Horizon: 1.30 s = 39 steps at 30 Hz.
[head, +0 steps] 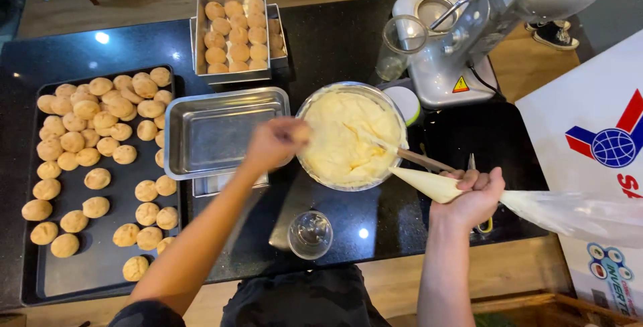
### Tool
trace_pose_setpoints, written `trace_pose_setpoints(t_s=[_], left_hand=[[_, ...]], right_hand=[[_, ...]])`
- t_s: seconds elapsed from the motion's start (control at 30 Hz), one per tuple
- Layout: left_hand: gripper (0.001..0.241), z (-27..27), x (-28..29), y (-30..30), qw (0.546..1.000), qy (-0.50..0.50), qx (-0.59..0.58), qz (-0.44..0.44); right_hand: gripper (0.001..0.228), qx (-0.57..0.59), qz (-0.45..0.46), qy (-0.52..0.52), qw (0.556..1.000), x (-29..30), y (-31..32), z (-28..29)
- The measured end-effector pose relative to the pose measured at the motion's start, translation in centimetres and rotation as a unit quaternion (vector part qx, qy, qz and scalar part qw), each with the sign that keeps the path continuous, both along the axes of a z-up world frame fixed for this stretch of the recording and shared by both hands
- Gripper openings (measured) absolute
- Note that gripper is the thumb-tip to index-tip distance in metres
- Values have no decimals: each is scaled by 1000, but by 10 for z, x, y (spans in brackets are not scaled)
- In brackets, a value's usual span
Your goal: The person holds a piping bag filled with cream and inserts its tip into small round breads one at a time, squeezing cream into each and placing the filled bread into a metal tray. Near the end they refill the piping bag with cream from the bowl using a spatula.
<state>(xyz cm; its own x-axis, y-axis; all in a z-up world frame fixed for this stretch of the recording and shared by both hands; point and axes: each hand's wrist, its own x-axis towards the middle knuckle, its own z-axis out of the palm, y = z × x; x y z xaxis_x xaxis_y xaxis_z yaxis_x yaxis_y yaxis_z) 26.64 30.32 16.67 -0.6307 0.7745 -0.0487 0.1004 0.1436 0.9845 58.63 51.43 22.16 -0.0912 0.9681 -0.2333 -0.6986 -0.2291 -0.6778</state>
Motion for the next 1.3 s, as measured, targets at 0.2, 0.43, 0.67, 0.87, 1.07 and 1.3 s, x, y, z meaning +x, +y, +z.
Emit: trace_pose_setpoints(t_s=[0.2, 0.43, 0.67, 0.87, 1.07, 1.3], left_hand=[[50, -16, -93, -3, 952, 261, -60, 149], [39, -48, -99, -23, 972, 174, -22, 157], [49, -6, -93, -46, 954, -177, 124, 208], [72, 59, -60, -38, 841, -416, 313, 147], [89, 51, -57, -16, 831, -436, 340, 52], [101, -1, -66, 46, 898, -364, 248, 26]], right_hand=[[51, 17, 11, -31, 999, -8, -10, 4], [52, 12, 11, -48, 999, -1, -10, -2], [51, 7, 13, -67, 998, -7, -8, -4], [51, -1, 16, -62, 998, -14, -12, 1], [50, 0, 7, -64, 998, -13, -18, 9], [51, -8, -11, -72, 997, -5, -25, 14]])
